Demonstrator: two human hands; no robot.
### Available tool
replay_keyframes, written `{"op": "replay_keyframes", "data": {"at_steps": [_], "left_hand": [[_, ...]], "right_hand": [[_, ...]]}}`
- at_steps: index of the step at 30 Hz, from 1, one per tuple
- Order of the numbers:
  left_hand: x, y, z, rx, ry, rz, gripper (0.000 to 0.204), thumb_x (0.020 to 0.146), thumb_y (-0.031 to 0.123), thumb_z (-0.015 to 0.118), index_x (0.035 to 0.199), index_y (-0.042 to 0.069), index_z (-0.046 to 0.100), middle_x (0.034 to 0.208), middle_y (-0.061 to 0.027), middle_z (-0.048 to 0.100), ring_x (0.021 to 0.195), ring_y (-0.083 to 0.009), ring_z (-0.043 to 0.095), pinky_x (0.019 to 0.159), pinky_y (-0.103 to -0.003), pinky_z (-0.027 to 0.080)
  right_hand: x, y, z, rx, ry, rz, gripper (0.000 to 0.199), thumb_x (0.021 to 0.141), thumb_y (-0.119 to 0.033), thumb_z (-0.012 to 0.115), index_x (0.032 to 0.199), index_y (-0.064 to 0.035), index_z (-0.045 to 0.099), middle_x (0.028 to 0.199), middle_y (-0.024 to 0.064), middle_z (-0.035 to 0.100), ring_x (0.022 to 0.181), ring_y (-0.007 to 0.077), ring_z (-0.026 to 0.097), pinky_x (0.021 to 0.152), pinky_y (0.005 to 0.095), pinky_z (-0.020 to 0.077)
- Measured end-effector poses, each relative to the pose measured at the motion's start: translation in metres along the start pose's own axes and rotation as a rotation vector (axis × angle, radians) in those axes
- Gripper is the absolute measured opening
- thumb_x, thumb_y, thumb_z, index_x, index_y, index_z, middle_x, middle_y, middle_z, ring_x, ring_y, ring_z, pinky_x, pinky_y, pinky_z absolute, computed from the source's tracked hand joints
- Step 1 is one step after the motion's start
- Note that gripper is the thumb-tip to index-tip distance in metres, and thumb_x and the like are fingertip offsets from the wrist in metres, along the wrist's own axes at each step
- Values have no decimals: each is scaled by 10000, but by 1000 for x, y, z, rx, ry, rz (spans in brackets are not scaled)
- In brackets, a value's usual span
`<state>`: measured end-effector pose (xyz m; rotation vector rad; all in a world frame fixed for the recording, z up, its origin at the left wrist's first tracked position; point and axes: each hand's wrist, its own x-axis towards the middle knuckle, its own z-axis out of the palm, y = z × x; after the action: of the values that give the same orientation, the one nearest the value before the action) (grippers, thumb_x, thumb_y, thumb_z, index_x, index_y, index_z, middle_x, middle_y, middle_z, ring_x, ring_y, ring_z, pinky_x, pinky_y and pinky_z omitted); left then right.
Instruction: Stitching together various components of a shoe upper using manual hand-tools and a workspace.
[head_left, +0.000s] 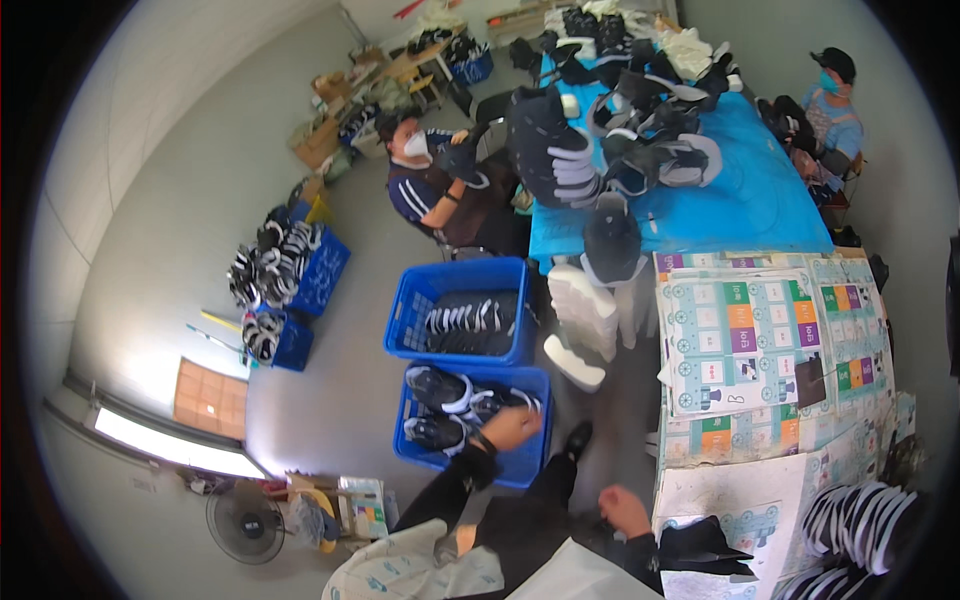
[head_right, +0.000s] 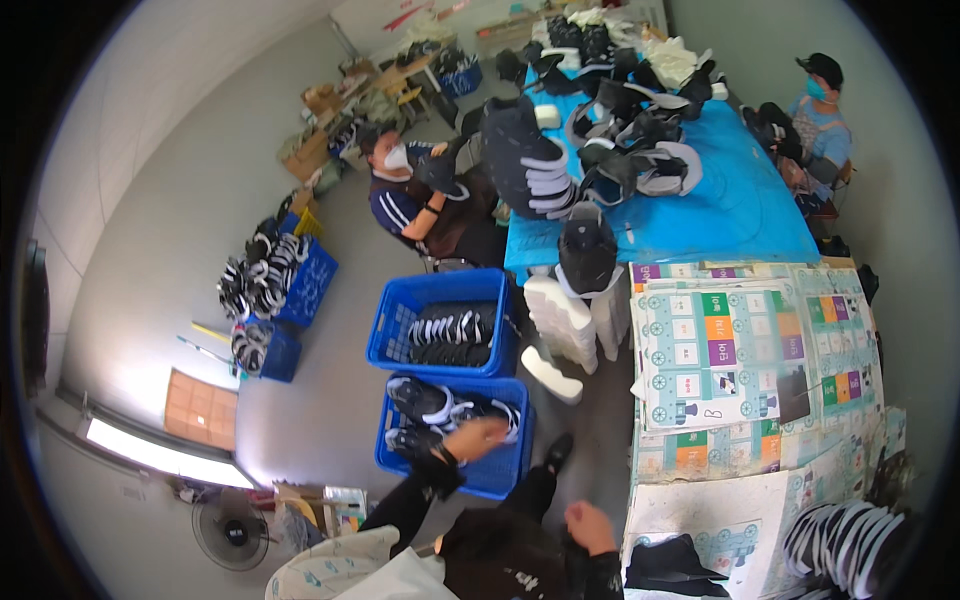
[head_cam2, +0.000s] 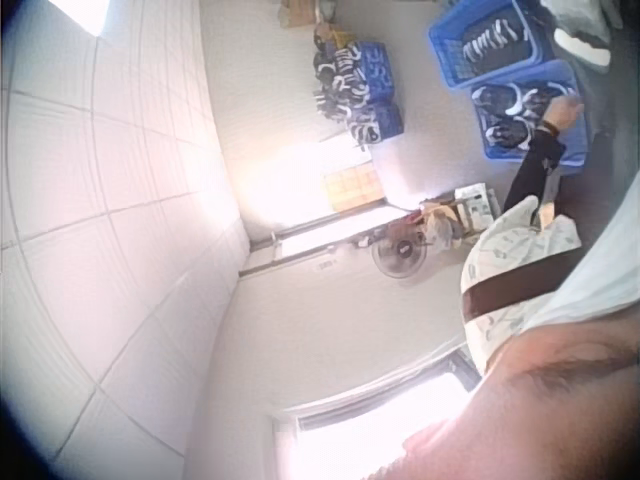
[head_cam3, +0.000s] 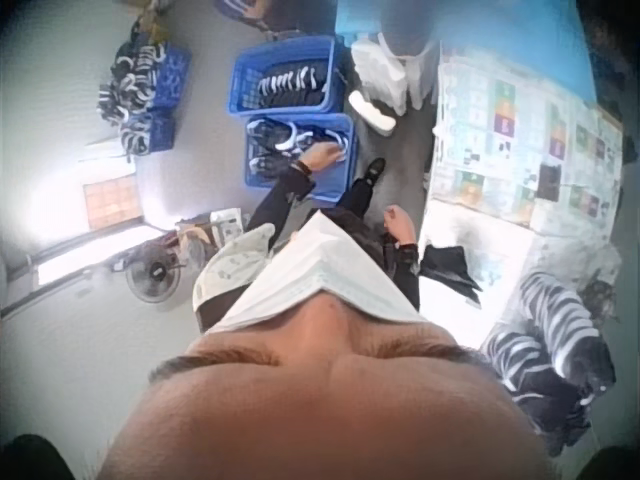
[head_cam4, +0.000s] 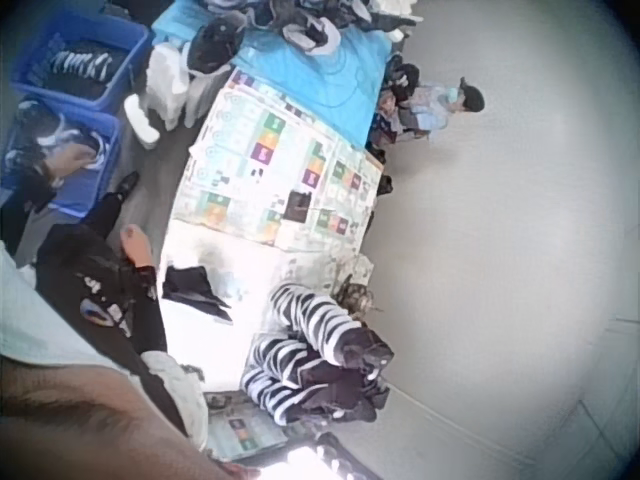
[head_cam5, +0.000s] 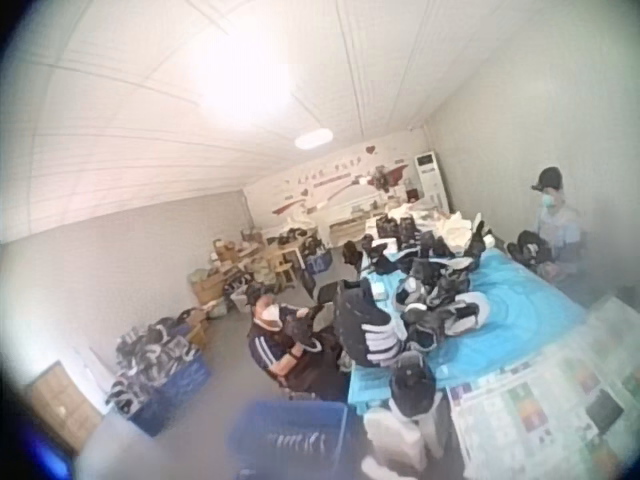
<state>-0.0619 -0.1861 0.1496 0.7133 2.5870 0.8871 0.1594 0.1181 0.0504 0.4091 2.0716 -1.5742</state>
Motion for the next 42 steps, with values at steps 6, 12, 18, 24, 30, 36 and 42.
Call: {"op": "replay_keyframes", "data": {"at_steps": [6,12,18,24,30,36,42], "left_hand": [[-101,-75,191,281,-855,-211,448,883,512,678,978,94,812,1005,-182,769,933,-423,727,811,-501,571],[-154,-109,293,690,-1122,-142,506,947,570,627,1177,150,790,1269,-145,730,1188,-351,674,937,-465,562],[-192,-119,311,694,-1161,-559,576,1005,533,597,1318,60,701,1380,-216,659,1280,-372,631,1013,-547,530],[-177,-148,304,561,-1227,-560,568,947,538,674,1263,70,738,1284,-176,718,1234,-381,662,1003,-545,530],[-171,-175,323,514,-1452,-28,520,952,518,635,1065,36,794,1106,-191,761,1024,-394,717,902,-511,556],[-161,-188,317,-39,-1782,-5,292,875,294,685,987,37,768,936,-108,757,852,-283,698,757,-428,536],[-161,-169,293,-239,-1771,-331,227,912,271,701,973,57,742,851,-41,717,808,-175,668,721,-360,521]], "right_hand": [[-51,209,85,-282,-156,188,276,916,-278,661,769,-52,718,776,124,745,650,270,727,597,418,556],[-110,297,137,-443,-302,256,430,948,-435,572,901,-60,779,946,223,744,909,418,728,841,527,572],[-127,308,190,-469,87,460,486,937,-452,680,922,30,737,964,272,730,980,447,709,902,538,553],[-110,318,197,-379,-52,582,432,964,-376,681,1099,34,665,1083,273,727,1095,423,692,926,510,551],[-113,304,186,-320,-54,535,358,936,-321,714,1045,16,664,1010,256,729,1035,448,692,907,524,547],[-113,314,188,-274,-108,491,329,937,-367,713,956,-40,681,995,233,735,1013,425,698,876,539,544],[-128,335,161,268,-765,124,178,940,-233,646,858,-79,684,813,38,711,838,171,677,745,381,533]]}}
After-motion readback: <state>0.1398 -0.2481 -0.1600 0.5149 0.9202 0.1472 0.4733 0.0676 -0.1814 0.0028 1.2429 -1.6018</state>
